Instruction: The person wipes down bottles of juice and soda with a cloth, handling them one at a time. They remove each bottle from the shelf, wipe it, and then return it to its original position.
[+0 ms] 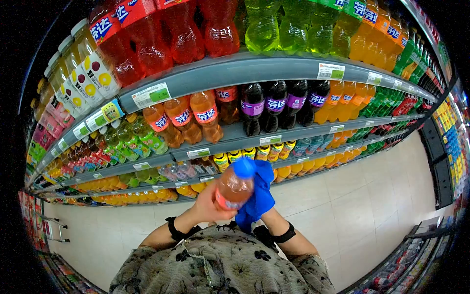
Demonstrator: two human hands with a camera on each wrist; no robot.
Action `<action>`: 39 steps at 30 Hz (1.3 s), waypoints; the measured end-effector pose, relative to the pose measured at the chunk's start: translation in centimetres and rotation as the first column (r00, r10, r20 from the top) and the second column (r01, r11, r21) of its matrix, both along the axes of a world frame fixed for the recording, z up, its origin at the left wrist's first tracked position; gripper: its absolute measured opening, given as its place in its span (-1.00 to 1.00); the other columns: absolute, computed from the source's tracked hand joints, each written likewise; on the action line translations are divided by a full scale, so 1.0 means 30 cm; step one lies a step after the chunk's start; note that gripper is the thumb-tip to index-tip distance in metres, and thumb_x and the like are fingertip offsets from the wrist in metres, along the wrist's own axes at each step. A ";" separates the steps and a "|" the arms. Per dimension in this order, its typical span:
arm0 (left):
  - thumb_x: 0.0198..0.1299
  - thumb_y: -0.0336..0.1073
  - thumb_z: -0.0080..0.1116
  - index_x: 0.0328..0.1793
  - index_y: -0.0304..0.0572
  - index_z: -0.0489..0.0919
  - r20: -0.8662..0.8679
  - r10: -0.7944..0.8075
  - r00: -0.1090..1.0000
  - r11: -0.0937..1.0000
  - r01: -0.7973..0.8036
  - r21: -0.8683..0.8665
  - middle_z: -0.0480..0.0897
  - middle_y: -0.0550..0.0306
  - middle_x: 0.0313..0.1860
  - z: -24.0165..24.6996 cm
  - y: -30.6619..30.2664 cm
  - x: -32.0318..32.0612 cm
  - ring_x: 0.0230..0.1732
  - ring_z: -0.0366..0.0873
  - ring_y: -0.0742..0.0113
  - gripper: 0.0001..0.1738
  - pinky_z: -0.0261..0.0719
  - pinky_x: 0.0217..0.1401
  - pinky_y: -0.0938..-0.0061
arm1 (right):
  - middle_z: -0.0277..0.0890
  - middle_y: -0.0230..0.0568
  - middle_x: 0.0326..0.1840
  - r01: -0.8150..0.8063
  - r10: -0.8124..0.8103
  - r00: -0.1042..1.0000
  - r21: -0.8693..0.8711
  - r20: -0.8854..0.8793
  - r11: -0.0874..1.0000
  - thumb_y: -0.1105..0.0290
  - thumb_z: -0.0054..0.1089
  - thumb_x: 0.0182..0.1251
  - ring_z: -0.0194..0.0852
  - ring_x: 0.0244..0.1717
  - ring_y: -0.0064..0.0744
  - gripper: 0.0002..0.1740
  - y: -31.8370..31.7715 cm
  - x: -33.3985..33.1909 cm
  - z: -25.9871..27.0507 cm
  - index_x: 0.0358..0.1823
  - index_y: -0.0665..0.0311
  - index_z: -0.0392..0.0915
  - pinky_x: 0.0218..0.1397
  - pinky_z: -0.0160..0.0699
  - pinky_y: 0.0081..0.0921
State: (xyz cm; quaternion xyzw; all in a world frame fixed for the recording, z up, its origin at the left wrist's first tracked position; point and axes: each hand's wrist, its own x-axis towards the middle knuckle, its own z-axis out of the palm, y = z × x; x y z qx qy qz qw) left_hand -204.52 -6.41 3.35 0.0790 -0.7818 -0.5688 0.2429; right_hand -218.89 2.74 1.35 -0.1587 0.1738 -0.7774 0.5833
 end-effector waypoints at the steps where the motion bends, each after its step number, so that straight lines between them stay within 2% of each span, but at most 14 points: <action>1: -0.21 -0.34 0.43 0.19 -0.23 0.27 0.034 0.042 0.999 0.997 -0.044 0.067 0.51 0.10 -0.03 0.018 -0.011 -0.007 -0.01 0.48 0.38 -0.21 0.45 0.05 0.43 | 0.35 -0.23 0.11 0.291 -0.171 0.758 0.090 -0.630 0.953 0.23 0.09 0.23 0.29 0.15 -0.33 -0.51 -0.015 0.013 0.077 0.15 0.28 0.32 0.28 0.21 -0.38; 2: -0.17 -0.42 0.38 0.19 -0.21 0.24 0.071 0.083 0.994 0.987 -0.092 0.133 0.50 0.11 -0.06 0.039 -0.021 -0.012 -0.02 0.47 0.39 -0.25 0.47 0.03 0.45 | 0.35 -0.20 0.08 0.551 -0.134 0.157 -0.026 -0.978 0.834 0.18 0.10 0.20 0.29 0.12 -0.29 -0.45 -0.023 0.017 0.154 0.17 0.31 0.31 0.26 0.20 -0.36; 4: -0.07 -0.42 0.32 0.22 -0.22 0.18 0.249 0.091 0.964 0.973 -0.139 0.183 0.49 0.09 -0.04 0.068 -0.024 -0.026 0.02 0.47 0.37 -0.27 0.44 0.08 0.46 | 0.37 -0.10 -0.01 0.527 -0.309 -0.178 -0.355 -0.934 0.772 0.35 0.36 -0.14 0.34 0.07 -0.26 -0.33 -0.026 0.029 0.190 0.07 0.34 0.33 0.12 0.33 -0.33; 6: 0.02 -0.40 0.26 0.21 -0.22 0.17 -0.020 0.097 0.995 0.821 -0.069 0.566 0.48 0.07 -0.02 0.066 -0.017 -0.063 -0.01 0.47 0.37 -0.35 0.44 0.05 0.48 | 0.35 -0.17 0.00 0.584 -0.325 0.124 -0.196 -0.937 0.788 0.41 0.44 -0.25 0.36 0.03 -0.32 -0.25 -0.059 0.041 0.216 0.09 0.36 0.32 0.06 0.38 -0.40; 7: 0.06 -0.35 0.24 0.23 -0.20 0.15 -0.006 0.118 0.993 0.993 -0.118 0.008 0.47 0.04 0.01 0.017 -0.037 -0.056 -0.01 0.47 0.37 -0.35 0.45 0.01 0.50 | 0.35 -0.17 0.00 0.587 -0.332 0.120 -0.202 -0.936 0.784 0.41 0.44 -0.25 0.36 0.03 -0.32 -0.25 -0.065 0.035 0.209 0.09 0.36 0.32 0.06 0.38 -0.40; 11: -0.02 -0.28 0.29 0.23 -0.28 0.16 0.250 0.205 0.946 0.775 -0.001 -0.632 0.47 -0.10 0.04 0.037 -0.008 -0.048 -0.02 0.55 0.19 -0.27 0.52 -0.07 0.38 | 0.37 -0.24 0.00 0.651 -0.561 0.310 -0.259 -0.768 0.714 0.49 0.45 -0.25 0.39 -0.01 -0.40 -0.19 -0.084 -0.006 0.204 0.15 0.33 0.26 0.07 0.42 -0.43; 14: -0.07 -0.28 0.30 0.23 -0.28 0.20 0.478 0.073 0.875 0.997 -0.052 -0.056 0.47 -0.15 0.02 0.127 0.015 -0.035 -0.07 0.57 0.12 -0.26 0.53 -0.09 0.34 | 0.42 -0.24 -0.04 0.647 -0.601 0.460 -0.216 -0.654 0.731 0.46 0.38 -0.14 0.42 -0.01 -0.40 -0.28 -0.070 -0.077 0.161 0.14 0.27 0.26 0.09 0.44 -0.41; 16: -0.03 -0.31 0.27 0.27 -0.28 0.18 0.406 0.047 0.913 0.992 0.004 -0.123 0.51 -0.10 -0.02 0.074 0.006 -0.020 -0.09 0.58 0.22 -0.26 0.53 -0.05 0.38 | 0.48 -0.20 -0.12 0.297 -0.252 0.883 0.056 -0.396 0.953 0.32 0.35 -0.06 0.49 -0.13 -0.34 -0.41 -0.042 -0.118 0.156 0.03 0.30 0.34 0.03 0.48 -0.38; 19: 0.02 -0.22 0.28 0.16 -0.30 0.32 0.071 -0.532 0.843 0.710 0.399 0.580 0.57 -0.03 -0.10 0.058 -0.007 -0.018 -0.13 0.58 0.27 -0.39 0.52 -0.03 0.35 | 0.51 -0.20 -0.15 0.155 -0.143 0.971 0.048 -0.192 0.987 0.17 0.20 0.12 0.51 -0.14 -0.35 -0.56 -0.080 -0.125 0.107 -0.02 0.25 0.40 -0.02 0.51 -0.39; 24: 0.04 -0.25 0.23 0.17 -0.30 0.35 -0.148 -0.635 0.758 0.478 0.536 0.695 0.57 0.05 -0.13 0.036 -0.027 -0.013 -0.11 0.58 0.28 -0.43 0.52 0.00 0.40 | 0.51 -0.21 -0.10 0.115 -0.110 0.991 0.076 -0.073 0.990 0.03 0.03 0.29 0.49 -0.10 -0.35 -0.57 -0.084 -0.097 0.049 -0.02 0.21 0.42 0.05 0.49 -0.38; 26: 0.03 -0.22 0.24 0.16 -0.30 0.35 -0.124 -0.494 0.860 0.528 0.410 0.744 0.60 0.05 -0.14 0.041 -0.031 -0.005 -0.13 0.58 0.29 -0.42 0.52 0.00 0.41 | 0.47 -0.20 -0.02 -0.007 0.006 1.000 -0.051 -0.006 0.999 0.12 0.05 0.31 0.47 -0.04 -0.36 -0.58 -0.089 -0.100 0.042 0.06 0.25 0.38 0.10 0.46 -0.38; 28: 0.01 -0.29 0.27 0.19 -0.29 0.33 -0.072 -0.416 0.907 0.599 0.332 0.728 0.60 0.07 -0.10 0.023 -0.048 -0.004 -0.09 0.57 0.33 -0.39 0.50 0.02 0.42 | 0.40 -0.21 0.09 0.380 -0.200 0.565 0.037 -0.800 0.924 0.27 0.11 0.29 0.41 0.05 -0.39 -0.52 -0.113 -0.057 0.028 0.18 0.30 0.29 0.16 0.41 -0.38; 32: -0.06 -0.45 0.34 0.20 -0.28 0.31 0.106 0.050 0.993 0.820 -0.101 0.563 0.57 0.12 -0.03 0.003 -0.073 -0.031 0.00 0.51 0.43 -0.35 0.49 0.04 0.48 | 0.33 -0.23 0.14 0.375 -0.391 0.411 -0.238 -0.823 0.896 0.42 0.03 0.30 0.29 0.14 -0.41 -0.52 -0.102 0.050 -0.072 0.23 0.34 0.21 0.22 0.30 -0.40; 39: -0.35 -0.30 0.58 0.12 -0.25 0.34 -0.269 0.450 0.852 0.886 -0.387 0.257 0.51 0.05 0.01 0.073 -0.056 -0.044 0.03 0.48 0.30 -0.16 0.44 0.10 0.41 | 0.24 -0.22 0.27 -0.010 0.094 0.854 0.164 -0.511 0.986 0.32 0.00 0.36 0.24 0.25 -0.38 -0.48 -0.097 0.071 -0.146 0.31 0.27 0.16 0.32 0.21 -0.36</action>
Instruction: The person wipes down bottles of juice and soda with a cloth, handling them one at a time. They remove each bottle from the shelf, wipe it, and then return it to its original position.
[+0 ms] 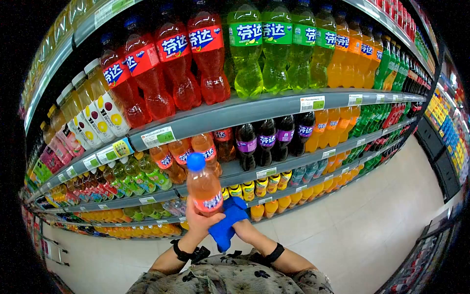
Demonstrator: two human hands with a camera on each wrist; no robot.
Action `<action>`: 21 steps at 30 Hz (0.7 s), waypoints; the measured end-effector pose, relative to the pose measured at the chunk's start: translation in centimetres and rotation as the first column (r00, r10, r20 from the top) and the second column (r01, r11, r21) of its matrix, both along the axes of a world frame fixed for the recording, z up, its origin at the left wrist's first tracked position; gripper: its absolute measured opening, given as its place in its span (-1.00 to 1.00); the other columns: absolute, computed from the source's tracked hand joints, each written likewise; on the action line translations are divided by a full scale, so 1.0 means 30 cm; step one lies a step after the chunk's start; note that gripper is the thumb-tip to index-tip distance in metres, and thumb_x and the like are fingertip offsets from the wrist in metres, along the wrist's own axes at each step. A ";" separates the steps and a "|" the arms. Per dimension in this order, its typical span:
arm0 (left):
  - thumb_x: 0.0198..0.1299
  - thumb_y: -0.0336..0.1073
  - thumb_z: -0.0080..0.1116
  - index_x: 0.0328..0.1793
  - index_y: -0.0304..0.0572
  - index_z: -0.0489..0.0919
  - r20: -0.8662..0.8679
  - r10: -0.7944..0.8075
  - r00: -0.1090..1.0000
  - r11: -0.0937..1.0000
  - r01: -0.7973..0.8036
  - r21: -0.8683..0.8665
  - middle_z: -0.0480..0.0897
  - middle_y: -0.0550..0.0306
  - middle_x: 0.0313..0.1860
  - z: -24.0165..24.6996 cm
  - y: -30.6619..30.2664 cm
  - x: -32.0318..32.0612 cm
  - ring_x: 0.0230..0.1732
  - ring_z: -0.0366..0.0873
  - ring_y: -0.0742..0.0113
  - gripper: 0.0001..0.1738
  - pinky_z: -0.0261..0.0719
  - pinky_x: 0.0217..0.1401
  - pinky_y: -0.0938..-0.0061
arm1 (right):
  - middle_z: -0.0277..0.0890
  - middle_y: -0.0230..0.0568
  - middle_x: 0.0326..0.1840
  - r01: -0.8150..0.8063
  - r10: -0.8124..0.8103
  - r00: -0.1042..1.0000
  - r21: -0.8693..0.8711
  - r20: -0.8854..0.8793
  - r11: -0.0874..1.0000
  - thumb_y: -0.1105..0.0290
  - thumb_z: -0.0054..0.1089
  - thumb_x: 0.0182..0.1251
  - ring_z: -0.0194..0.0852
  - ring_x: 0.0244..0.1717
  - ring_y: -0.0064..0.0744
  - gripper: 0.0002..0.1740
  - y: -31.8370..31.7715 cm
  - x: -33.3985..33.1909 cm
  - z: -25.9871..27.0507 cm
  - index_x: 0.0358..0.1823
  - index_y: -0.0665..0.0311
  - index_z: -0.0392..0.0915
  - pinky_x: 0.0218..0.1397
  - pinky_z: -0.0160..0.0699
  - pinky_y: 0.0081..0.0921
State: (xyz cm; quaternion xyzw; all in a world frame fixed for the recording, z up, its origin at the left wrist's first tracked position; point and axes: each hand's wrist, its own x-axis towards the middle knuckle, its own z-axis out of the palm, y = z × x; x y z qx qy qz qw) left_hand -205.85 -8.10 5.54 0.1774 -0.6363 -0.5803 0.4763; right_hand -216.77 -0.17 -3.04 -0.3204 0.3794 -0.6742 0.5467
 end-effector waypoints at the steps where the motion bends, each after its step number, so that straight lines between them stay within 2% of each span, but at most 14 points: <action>1: -0.35 -0.30 0.58 0.12 -0.25 0.34 0.004 0.003 1.000 1.000 -0.003 0.008 0.51 0.05 0.01 -0.011 -0.005 0.003 0.03 0.48 0.30 -0.16 0.44 0.10 0.41 | 0.21 -0.23 0.31 -0.098 0.100 0.945 -0.020 0.312 0.995 0.30 0.04 0.35 0.23 0.27 -0.38 -0.44 -0.001 0.000 0.007 0.33 0.25 0.14 0.33 0.22 -0.35; 2: -0.35 -0.24 0.59 0.19 -0.24 0.28 0.067 0.021 0.998 0.974 -0.006 -0.228 0.49 0.05 0.04 -0.033 -0.016 0.009 0.06 0.47 0.29 -0.07 0.43 0.13 0.39 | 0.18 -0.24 0.35 -0.136 0.136 0.921 -0.028 0.365 0.990 0.26 0.11 0.31 0.23 0.28 -0.37 -0.36 0.016 0.000 0.036 0.36 0.23 0.10 0.33 0.25 -0.34; 3: -0.35 -0.18 0.60 0.26 -0.24 0.22 0.125 0.052 0.991 0.892 0.010 -0.452 0.46 0.06 0.08 -0.042 -0.027 0.016 0.10 0.46 0.29 0.02 0.42 0.17 0.37 | 0.18 -0.24 0.35 -0.137 0.136 0.918 -0.023 0.372 0.990 0.26 0.11 0.31 0.23 0.28 -0.37 -0.36 0.016 -0.006 0.038 0.36 0.23 0.10 0.33 0.25 -0.34; 4: -0.36 -0.14 0.60 0.25 -0.25 0.23 0.298 0.010 0.955 0.900 0.121 -0.419 0.46 0.05 0.09 -0.017 -0.033 0.022 0.09 0.46 0.25 0.03 0.41 0.17 0.36 | 0.20 -0.25 0.33 -0.134 0.126 0.922 -0.003 0.366 0.991 0.25 0.14 0.29 0.24 0.27 -0.38 -0.34 0.016 -0.011 0.037 0.36 0.23 0.11 0.32 0.27 -0.35; 6: -0.36 -0.12 0.60 0.25 -0.26 0.23 0.327 0.034 0.944 0.889 0.121 -0.441 0.46 0.04 0.10 -0.007 -0.027 0.013 0.09 0.46 0.25 0.03 0.41 0.18 0.35 | 0.23 -0.25 0.31 -0.129 0.085 0.909 0.082 0.407 0.988 0.26 0.19 0.25 0.24 0.27 -0.39 -0.31 0.022 -0.019 0.027 0.35 0.23 0.11 0.30 0.31 -0.37; 9: -0.35 -0.07 0.59 0.24 -0.26 0.26 0.312 0.036 0.949 0.897 0.107 -0.428 0.47 -0.01 0.09 -0.012 -0.006 -0.007 0.10 0.46 0.18 0.01 0.42 0.16 0.31 | 0.24 -0.23 0.30 -0.072 0.049 0.917 0.043 0.395 0.996 0.27 0.21 0.24 0.28 0.24 -0.39 -0.31 0.046 -0.025 0.019 0.34 0.22 0.12 0.28 0.33 -0.38; 10: -0.35 -0.07 0.57 0.16 -0.27 0.34 0.321 0.105 0.941 0.887 0.058 -0.458 0.48 -0.03 0.01 0.006 0.004 -0.014 0.03 0.47 0.10 -0.08 0.42 0.10 0.28 | 0.35 -0.24 0.18 -0.014 -0.023 0.904 0.083 0.426 0.996 0.35 0.17 0.26 0.38 0.13 -0.41 -0.45 0.048 -0.029 0.000 0.25 0.21 0.21 0.20 0.42 -0.39; 11: -0.35 -0.07 0.55 0.07 -0.28 0.43 0.329 0.172 0.929 0.874 0.011 -0.487 0.50 -0.05 -0.06 0.014 0.012 -0.018 -0.05 0.47 0.03 -0.17 0.41 0.03 0.25 | 0.35 -0.24 0.18 -0.011 -0.026 0.903 0.085 0.430 0.996 0.35 0.17 0.26 0.38 0.13 -0.41 -0.45 0.048 -0.037 -0.022 0.25 0.21 0.21 0.20 0.42 -0.39; 12: -0.35 -0.07 0.55 0.07 -0.28 0.43 0.334 0.167 0.928 0.875 0.016 -0.484 0.50 -0.05 -0.06 0.002 0.014 -0.018 -0.05 0.47 0.03 -0.17 0.41 0.03 0.25 | 0.38 -0.27 0.09 0.067 -0.111 0.899 0.117 0.423 0.991 0.40 0.14 0.27 0.41 0.07 -0.43 -0.54 0.051 -0.045 -0.045 0.18 0.21 0.26 0.14 0.47 -0.40; 14: -0.32 -0.09 0.53 0.08 -0.27 0.41 0.477 0.183 0.860 0.895 0.055 -0.443 0.49 -0.07 -0.01 -0.044 0.009 -0.023 0.01 0.46 -0.01 -0.19 0.40 0.08 0.24 | 0.42 -0.35 -0.10 0.189 -0.245 0.878 0.171 0.412 0.967 0.53 0.06 0.28 0.45 -0.08 -0.47 -0.70 0.054 -0.047 -0.053 0.04 0.20 0.32 -0.02 0.56 -0.45; 15: -0.32 -0.09 0.53 0.08 -0.27 0.41 0.481 0.179 0.858 0.896 0.059 -0.439 0.49 -0.07 -0.01 -0.068 0.003 -0.029 0.01 0.46 -0.01 -0.19 0.40 0.08 0.24 | 0.42 -0.35 -0.10 0.190 -0.248 0.875 0.175 0.416 0.966 0.53 0.06 0.28 0.45 -0.08 -0.47 -0.70 0.057 -0.047 -0.071 0.04 0.20 0.32 -0.02 0.56 -0.45; 17: -0.30 -0.10 0.52 0.09 -0.27 0.40 0.501 0.002 0.865 0.976 0.108 -0.191 0.48 -0.10 0.03 -0.087 -0.004 -0.051 0.06 0.44 -0.03 -0.20 0.38 0.12 0.24 | 0.35 -0.25 0.14 0.219 -0.257 0.916 0.151 0.309 0.964 0.32 -0.01 0.38 0.39 0.10 -0.40 -0.63 0.051 -0.058 -0.135 0.17 0.22 0.25 0.17 0.46 -0.38; 19: -0.26 -0.13 0.51 0.08 -0.27 0.41 0.482 0.016 0.876 0.975 0.094 -0.203 0.49 -0.11 0.03 -0.070 0.000 -0.071 0.09 0.45 -0.02 -0.24 0.38 0.14 0.24 | 0.36 -0.26 0.11 0.245 -0.276 0.913 0.139 0.300 0.960 0.31 -0.02 0.38 0.39 0.09 -0.42 -0.63 0.044 -0.057 -0.144 0.17 0.20 0.25 0.16 0.45 -0.40; 21: -0.21 -0.14 0.50 0.05 -0.29 0.46 0.425 0.083 0.902 0.980 0.005 -0.200 0.59 -0.02 -0.06 -0.079 -0.002 -0.091 -0.02 0.54 0.14 -0.31 0.46 0.06 0.32 | 0.39 -0.41 -0.12 0.334 -0.359 0.889 0.136 0.282 0.933 0.51 0.05 0.29 0.41 -0.08 -0.57 -0.74 0.046 -0.061 -0.082 -0.01 0.20 0.32 -0.01 0.48 -0.51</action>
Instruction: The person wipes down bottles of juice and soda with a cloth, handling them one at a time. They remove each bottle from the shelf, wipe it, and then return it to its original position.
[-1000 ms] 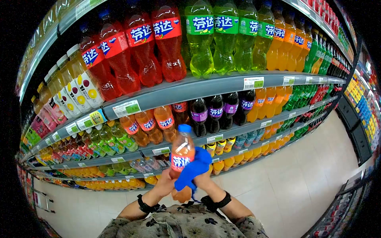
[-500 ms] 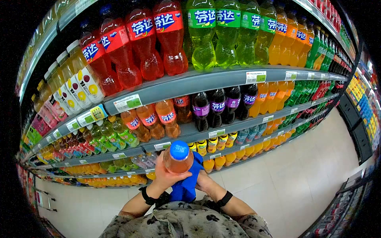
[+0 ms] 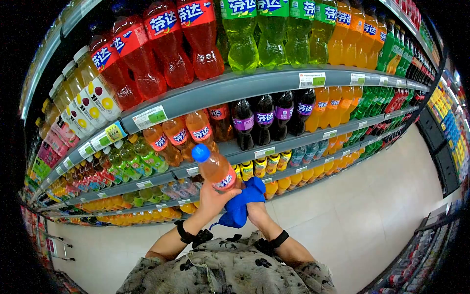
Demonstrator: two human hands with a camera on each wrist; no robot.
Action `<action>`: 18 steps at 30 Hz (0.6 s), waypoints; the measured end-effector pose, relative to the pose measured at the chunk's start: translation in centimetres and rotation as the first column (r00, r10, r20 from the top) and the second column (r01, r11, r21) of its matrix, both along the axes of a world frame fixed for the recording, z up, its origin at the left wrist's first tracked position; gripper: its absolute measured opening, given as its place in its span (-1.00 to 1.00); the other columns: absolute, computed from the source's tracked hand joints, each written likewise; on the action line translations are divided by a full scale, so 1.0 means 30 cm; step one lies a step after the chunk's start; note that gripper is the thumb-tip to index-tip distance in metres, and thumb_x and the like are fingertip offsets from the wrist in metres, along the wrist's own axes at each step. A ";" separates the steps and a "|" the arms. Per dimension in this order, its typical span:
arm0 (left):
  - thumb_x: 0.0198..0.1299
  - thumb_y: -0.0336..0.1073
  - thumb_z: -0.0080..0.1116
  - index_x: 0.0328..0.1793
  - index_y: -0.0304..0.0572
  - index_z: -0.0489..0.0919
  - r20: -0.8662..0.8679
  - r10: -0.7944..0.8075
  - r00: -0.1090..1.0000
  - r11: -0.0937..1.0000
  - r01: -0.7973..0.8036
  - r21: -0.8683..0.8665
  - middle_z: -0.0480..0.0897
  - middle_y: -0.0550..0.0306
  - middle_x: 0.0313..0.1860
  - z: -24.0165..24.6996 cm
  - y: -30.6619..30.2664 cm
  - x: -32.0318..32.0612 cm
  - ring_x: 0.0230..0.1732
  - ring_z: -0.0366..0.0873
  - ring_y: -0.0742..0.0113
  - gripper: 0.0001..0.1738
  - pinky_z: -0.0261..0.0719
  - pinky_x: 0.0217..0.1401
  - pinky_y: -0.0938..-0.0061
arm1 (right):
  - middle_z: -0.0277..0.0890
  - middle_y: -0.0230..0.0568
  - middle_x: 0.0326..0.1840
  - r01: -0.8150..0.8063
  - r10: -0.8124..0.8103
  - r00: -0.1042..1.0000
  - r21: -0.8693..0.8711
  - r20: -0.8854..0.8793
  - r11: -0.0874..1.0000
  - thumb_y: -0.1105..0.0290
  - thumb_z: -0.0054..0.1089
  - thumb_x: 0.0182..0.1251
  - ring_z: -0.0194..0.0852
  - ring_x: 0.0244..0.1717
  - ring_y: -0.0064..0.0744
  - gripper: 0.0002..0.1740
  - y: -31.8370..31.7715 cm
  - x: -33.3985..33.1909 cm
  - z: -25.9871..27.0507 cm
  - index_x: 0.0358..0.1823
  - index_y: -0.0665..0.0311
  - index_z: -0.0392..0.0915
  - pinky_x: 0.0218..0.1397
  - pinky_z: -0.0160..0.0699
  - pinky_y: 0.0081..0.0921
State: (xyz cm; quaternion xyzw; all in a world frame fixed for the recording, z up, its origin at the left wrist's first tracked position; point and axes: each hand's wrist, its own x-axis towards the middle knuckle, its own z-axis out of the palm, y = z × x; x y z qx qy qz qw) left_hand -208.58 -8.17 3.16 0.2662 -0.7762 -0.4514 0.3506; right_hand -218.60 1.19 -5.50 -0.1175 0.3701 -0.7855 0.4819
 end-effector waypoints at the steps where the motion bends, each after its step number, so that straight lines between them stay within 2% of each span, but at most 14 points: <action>1: -0.21 -0.17 0.49 0.04 -0.30 0.45 -0.010 0.002 1.000 0.999 -0.002 0.050 0.59 -0.01 -0.05 0.041 0.007 -0.008 -0.02 0.54 0.19 -0.33 0.46 0.06 0.33 | 0.41 -0.39 -0.12 0.037 -0.035 0.996 0.031 -0.079 0.999 0.55 0.07 0.24 0.42 -0.08 -0.55 -0.70 0.011 -0.004 0.016 0.01 0.23 0.34 -0.01 0.47 -0.51; 2: -0.21 -0.17 0.49 0.04 -0.30 0.45 -0.008 0.001 1.000 0.999 0.000 0.051 0.59 -0.01 -0.05 0.062 0.004 -0.019 -0.02 0.54 0.19 -0.33 0.46 0.06 0.33 | 0.41 -0.39 -0.12 0.038 -0.036 0.996 0.032 -0.077 0.999 0.55 0.07 0.24 0.42 -0.08 -0.55 -0.70 0.011 -0.008 0.016 0.01 0.23 0.34 -0.01 0.47 -0.51; 4: -0.20 -0.22 0.49 0.00 -0.31 0.45 -0.088 0.054 0.995 0.996 -0.047 0.079 0.59 0.00 -0.08 0.089 -0.008 -0.040 -0.06 0.55 0.21 -0.36 0.48 0.03 0.35 | 0.44 -0.34 -0.11 0.190 -0.145 0.949 0.140 -0.280 0.972 0.59 0.08 0.19 0.43 -0.08 -0.49 -0.68 0.010 -0.013 0.026 0.00 0.26 0.37 0.00 0.48 -0.49; 5: -0.21 -0.26 0.49 -0.03 -0.32 0.45 -0.040 0.127 0.991 0.992 -0.127 -0.015 0.60 -0.01 -0.11 0.066 -0.031 -0.055 -0.10 0.57 0.21 -0.39 0.51 -0.01 0.36 | 0.44 -0.34 -0.11 0.194 -0.149 0.949 0.141 -0.278 0.971 0.59 0.08 0.19 0.43 -0.08 -0.49 -0.68 0.012 -0.012 0.040 0.00 0.26 0.37 0.00 0.48 -0.49; 7: -0.20 -0.26 0.47 0.03 -0.33 0.41 -0.055 0.103 0.993 0.995 -0.104 -0.002 0.59 -0.06 -0.08 0.068 -0.066 -0.086 -0.06 0.57 0.15 -0.35 0.50 0.01 0.34 | 0.46 -0.28 -0.08 0.129 -0.089 0.979 0.219 -0.182 0.967 0.63 0.09 0.16 0.46 -0.07 -0.44 -0.65 0.020 -0.008 0.077 0.00 0.31 0.39 0.00 0.50 -0.46; 8: -0.19 -0.26 0.45 0.08 -0.33 0.36 -0.071 0.085 0.994 0.996 -0.084 0.013 0.58 -0.11 -0.05 0.068 -0.083 -0.102 -0.03 0.57 0.08 -0.30 0.50 0.03 0.31 | 0.46 -0.28 -0.08 0.129 -0.090 0.979 0.218 -0.182 0.967 0.63 0.09 0.16 0.46 -0.07 -0.44 -0.65 0.022 -0.006 0.073 0.00 0.31 0.39 0.00 0.50 -0.46; 9: -0.22 -0.24 0.46 0.15 -0.32 0.30 -0.038 0.168 0.985 0.985 -0.169 -0.034 0.57 -0.14 -0.03 0.059 -0.098 -0.122 -0.02 0.55 0.01 -0.21 0.49 0.04 0.28 | 0.46 -0.28 -0.07 0.088 -0.026 0.972 0.257 -0.234 0.963 0.64 0.10 0.13 0.45 -0.06 -0.42 -0.61 0.027 -0.001 0.063 0.04 0.30 0.37 0.03 0.49 -0.45; 10: -0.22 -0.24 0.46 0.15 -0.32 0.30 -0.039 0.168 0.985 0.985 -0.170 -0.035 0.57 -0.14 -0.03 0.044 -0.120 -0.143 -0.02 0.55 0.01 -0.21 0.49 0.04 0.28 | 0.45 -0.28 -0.05 0.049 0.039 0.958 0.297 -0.283 0.954 0.65 0.10 0.11 0.45 -0.04 -0.39 -0.56 0.033 0.005 0.055 0.07 0.30 0.35 0.07 0.47 -0.43; 13: -0.23 -0.20 0.45 0.20 -0.28 0.25 -0.080 0.253 0.964 0.957 -0.261 -0.127 0.55 -0.19 -0.01 0.033 -0.160 -0.198 0.01 0.53 -0.10 -0.15 0.49 0.05 0.21 | 0.47 -0.27 -0.07 0.036 0.030 0.972 0.269 -0.234 0.962 0.64 0.09 0.12 0.45 -0.04 -0.41 -0.60 0.045 0.011 0.044 0.04 0.30 0.38 0.04 0.48 -0.45; 14: -0.23 -0.20 0.45 0.20 -0.28 0.25 -0.080 0.249 0.965 0.958 -0.258 -0.126 0.55 -0.19 -0.01 0.042 -0.163 -0.213 0.01 0.53 -0.10 -0.15 0.49 0.05 0.21 | 0.47 -0.27 -0.07 0.026 0.031 0.976 0.257 -0.216 0.966 0.64 0.09 0.12 0.45 -0.05 -0.41 -0.60 0.050 0.008 0.041 0.04 0.29 0.39 0.03 0.49 -0.46; 16: -0.20 -0.25 0.46 0.13 -0.31 0.32 -0.016 0.342 0.939 0.933 -0.342 -0.113 0.57 -0.14 -0.03 0.057 -0.170 -0.241 0.00 0.55 -0.02 -0.25 0.49 0.05 0.26 | 0.47 -0.27 -0.08 0.013 0.046 0.978 0.278 -0.205 0.960 0.63 0.09 0.13 0.46 -0.05 -0.41 -0.61 0.064 -0.002 0.040 0.04 0.30 0.39 0.02 0.49 -0.46; 18: -0.18 -0.24 0.44 0.17 -0.31 0.28 -0.009 0.346 0.938 0.931 -0.344 -0.126 0.54 -0.17 0.02 0.056 -0.178 -0.259 0.04 0.52 -0.06 -0.21 0.47 0.07 0.23 | 0.47 -0.27 -0.09 -0.004 0.064 0.979 0.299 -0.191 0.954 0.63 0.08 0.13 0.46 -0.05 -0.40 -0.61 0.074 -0.010 0.028 0.04 0.30 0.39 0.02 0.50 -0.46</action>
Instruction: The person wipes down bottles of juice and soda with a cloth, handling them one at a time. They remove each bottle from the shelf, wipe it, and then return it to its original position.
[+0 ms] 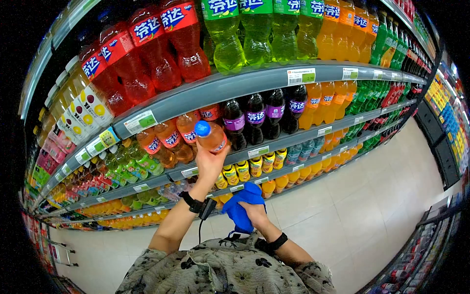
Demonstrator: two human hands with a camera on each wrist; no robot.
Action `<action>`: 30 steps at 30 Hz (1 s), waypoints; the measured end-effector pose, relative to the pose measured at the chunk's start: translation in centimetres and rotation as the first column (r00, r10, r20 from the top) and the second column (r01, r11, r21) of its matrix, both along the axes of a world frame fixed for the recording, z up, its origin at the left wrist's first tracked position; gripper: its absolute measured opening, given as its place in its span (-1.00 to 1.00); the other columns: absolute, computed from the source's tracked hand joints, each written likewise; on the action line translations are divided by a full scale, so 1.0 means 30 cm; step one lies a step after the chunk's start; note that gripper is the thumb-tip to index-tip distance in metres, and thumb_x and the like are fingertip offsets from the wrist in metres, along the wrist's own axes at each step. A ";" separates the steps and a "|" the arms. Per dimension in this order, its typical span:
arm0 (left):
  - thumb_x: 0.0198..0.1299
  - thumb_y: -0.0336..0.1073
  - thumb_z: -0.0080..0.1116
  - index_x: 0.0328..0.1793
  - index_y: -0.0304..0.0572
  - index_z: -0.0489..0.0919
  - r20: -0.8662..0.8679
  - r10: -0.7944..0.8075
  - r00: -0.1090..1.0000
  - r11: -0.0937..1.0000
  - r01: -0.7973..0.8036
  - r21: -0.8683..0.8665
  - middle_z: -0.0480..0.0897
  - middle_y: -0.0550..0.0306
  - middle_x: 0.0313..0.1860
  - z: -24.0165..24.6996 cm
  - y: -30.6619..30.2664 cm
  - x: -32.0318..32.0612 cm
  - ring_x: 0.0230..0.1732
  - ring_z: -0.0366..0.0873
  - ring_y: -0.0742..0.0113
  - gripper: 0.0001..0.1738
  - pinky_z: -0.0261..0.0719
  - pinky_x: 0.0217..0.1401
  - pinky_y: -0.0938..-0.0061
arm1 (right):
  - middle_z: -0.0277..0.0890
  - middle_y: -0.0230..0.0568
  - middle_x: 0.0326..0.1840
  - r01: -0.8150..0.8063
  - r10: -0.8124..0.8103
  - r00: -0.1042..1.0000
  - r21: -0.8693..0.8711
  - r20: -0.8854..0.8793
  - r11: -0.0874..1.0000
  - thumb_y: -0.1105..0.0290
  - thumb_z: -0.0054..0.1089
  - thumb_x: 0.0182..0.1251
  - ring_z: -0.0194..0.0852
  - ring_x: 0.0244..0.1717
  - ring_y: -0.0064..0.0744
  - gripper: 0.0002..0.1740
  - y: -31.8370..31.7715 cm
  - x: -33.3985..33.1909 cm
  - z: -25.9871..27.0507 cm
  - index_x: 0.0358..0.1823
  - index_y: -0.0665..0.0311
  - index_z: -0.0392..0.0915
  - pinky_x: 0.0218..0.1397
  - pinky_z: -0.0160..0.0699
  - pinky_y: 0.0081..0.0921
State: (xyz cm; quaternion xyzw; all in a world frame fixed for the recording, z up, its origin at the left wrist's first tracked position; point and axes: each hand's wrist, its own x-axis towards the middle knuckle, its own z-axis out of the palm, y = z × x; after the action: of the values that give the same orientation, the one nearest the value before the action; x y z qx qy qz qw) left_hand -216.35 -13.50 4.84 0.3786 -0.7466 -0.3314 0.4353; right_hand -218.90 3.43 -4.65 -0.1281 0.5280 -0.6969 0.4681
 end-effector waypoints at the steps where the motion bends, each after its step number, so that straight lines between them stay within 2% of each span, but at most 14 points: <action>1: -0.18 -0.25 0.44 0.19 -0.30 0.27 -0.030 0.005 1.000 1.000 -0.006 -0.029 0.52 -0.19 0.04 0.003 0.003 -0.010 0.05 0.50 -0.07 -0.20 0.47 0.08 0.22 | 0.47 -0.27 -0.09 0.000 0.000 1.000 0.002 0.013 1.000 0.63 0.08 0.13 0.47 -0.06 -0.39 -0.61 0.002 -0.003 -0.014 0.04 0.31 0.38 0.02 0.50 -0.45; 3: -0.17 -0.25 0.43 0.21 -0.29 0.26 -0.057 0.007 0.998 0.998 -0.010 -0.058 0.51 -0.20 0.05 -0.004 0.003 -0.025 0.07 0.49 -0.09 -0.20 0.46 0.08 0.21 | 0.47 -0.26 -0.10 0.003 -0.003 1.000 0.005 0.029 1.000 0.63 0.07 0.14 0.47 -0.06 -0.39 -0.62 0.007 0.000 -0.027 0.04 0.32 0.38 0.01 0.50 -0.44; 5: -0.11 -0.25 0.38 0.16 -0.21 0.31 -0.030 0.093 0.995 0.959 -0.098 -0.266 0.56 -0.20 -0.06 -0.033 -0.009 -0.042 -0.01 0.51 -0.16 -0.31 0.49 0.00 0.16 | 0.48 -0.24 -0.10 0.017 -0.018 0.999 0.032 0.030 0.999 0.63 0.06 0.15 0.48 -0.07 -0.37 -0.64 0.010 0.001 -0.031 0.02 0.33 0.39 0.01 0.51 -0.42; 9: -0.11 -0.25 0.38 0.18 -0.19 0.28 -0.091 0.132 0.987 0.933 -0.154 -0.325 0.54 -0.22 -0.05 -0.060 -0.018 -0.054 -0.01 0.50 -0.18 -0.28 0.47 -0.01 0.14 | 0.53 -0.24 -0.19 0.067 -0.069 0.997 0.041 0.039 0.997 0.57 0.14 0.14 0.53 -0.21 -0.39 -0.74 0.005 -0.001 -0.059 -0.10 0.35 0.47 -0.12 0.56 -0.45; 11: -0.15 -0.28 0.42 0.27 -0.25 0.20 -0.018 0.069 0.997 0.998 -0.070 -0.006 0.48 -0.27 0.05 -0.056 -0.016 -0.041 0.04 0.49 -0.12 -0.15 0.45 0.04 0.19 | 0.53 -0.24 -0.19 0.064 -0.065 0.997 0.008 0.053 0.998 0.56 0.16 0.13 0.53 -0.23 -0.39 -0.74 0.002 -0.006 -0.071 -0.10 0.35 0.48 -0.13 0.56 -0.45; 15: -0.13 -0.26 0.41 0.29 -0.30 0.16 -0.001 0.051 0.999 0.999 -0.050 0.017 0.47 -0.29 0.06 -0.094 -0.033 -0.041 0.04 0.48 -0.11 -0.13 0.46 0.01 0.22 | 0.53 -0.24 -0.18 0.062 -0.061 0.996 -0.013 0.058 0.998 0.56 0.15 0.14 0.53 -0.22 -0.39 -0.74 -0.003 -0.006 -0.067 -0.10 0.35 0.48 -0.13 0.56 -0.45; 17: -0.06 -0.18 0.36 0.30 -0.28 0.16 -0.068 0.075 0.995 0.980 -0.086 -0.177 0.48 -0.28 0.00 -0.115 -0.033 -0.044 -0.02 0.47 -0.23 -0.16 0.45 -0.03 0.12 | 0.53 -0.23 -0.18 0.051 -0.051 0.998 0.007 0.036 0.999 0.56 0.13 0.15 0.53 -0.21 -0.39 -0.74 -0.002 -0.007 -0.059 -0.10 0.35 0.47 -0.13 0.57 -0.44; 20: 0.01 -0.18 0.30 0.31 -0.29 0.15 0.018 0.124 0.992 0.960 -0.115 -0.256 0.40 -0.26 0.06 -0.123 -0.037 -0.052 -0.06 0.47 -0.24 -0.20 0.45 -0.05 0.09 | 0.53 -0.22 -0.18 0.060 -0.060 0.997 0.005 0.048 0.998 0.57 0.11 0.16 0.53 -0.20 -0.38 -0.74 -0.006 -0.004 -0.036 -0.08 0.34 0.46 -0.13 0.57 -0.44; 24: 0.05 -0.20 0.25 0.32 -0.30 0.14 -0.030 0.186 0.982 0.928 -0.186 -0.323 0.33 -0.22 0.08 -0.114 -0.030 -0.065 -0.09 0.47 -0.22 -0.24 0.46 -0.09 0.07 | 0.52 -0.22 -0.18 0.030 -0.030 0.998 -0.007 0.064 1.000 0.58 0.10 0.16 0.53 -0.19 -0.38 -0.74 -0.006 -0.014 -0.054 -0.08 0.34 0.45 -0.13 0.57 -0.43; 26: 0.05 -0.25 0.27 0.34 -0.34 0.11 -0.031 0.214 0.976 0.935 -0.214 -0.284 0.31 -0.11 0.01 -0.115 -0.034 -0.074 -0.34 0.50 0.11 -0.21 0.48 -0.26 0.28 | 0.52 -0.23 -0.18 0.035 -0.032 0.995 -0.034 0.092 0.999 0.58 0.09 0.16 0.53 -0.20 -0.39 -0.74 -0.001 -0.014 -0.063 -0.08 0.34 0.45 -0.13 0.57 -0.44; 30: 0.04 -0.28 0.27 0.37 -0.31 0.07 -0.032 0.204 0.979 0.939 -0.204 -0.278 0.30 -0.12 0.03 -0.127 -0.046 -0.082 -0.40 0.49 0.16 -0.17 0.47 -0.31 0.29 | 0.52 -0.23 -0.18 0.040 -0.038 0.995 -0.019 0.089 0.999 0.58 0.10 0.16 0.53 -0.19 -0.39 -0.73 0.004 -0.021 -0.078 -0.07 0.35 0.45 -0.12 0.58 -0.45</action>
State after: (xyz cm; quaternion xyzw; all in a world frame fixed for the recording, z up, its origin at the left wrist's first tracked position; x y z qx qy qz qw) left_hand -218.81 -14.89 1.02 0.3881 -0.7419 -0.1764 0.5175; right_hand -219.52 3.54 -6.97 -0.0915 0.5019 -0.7163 0.4760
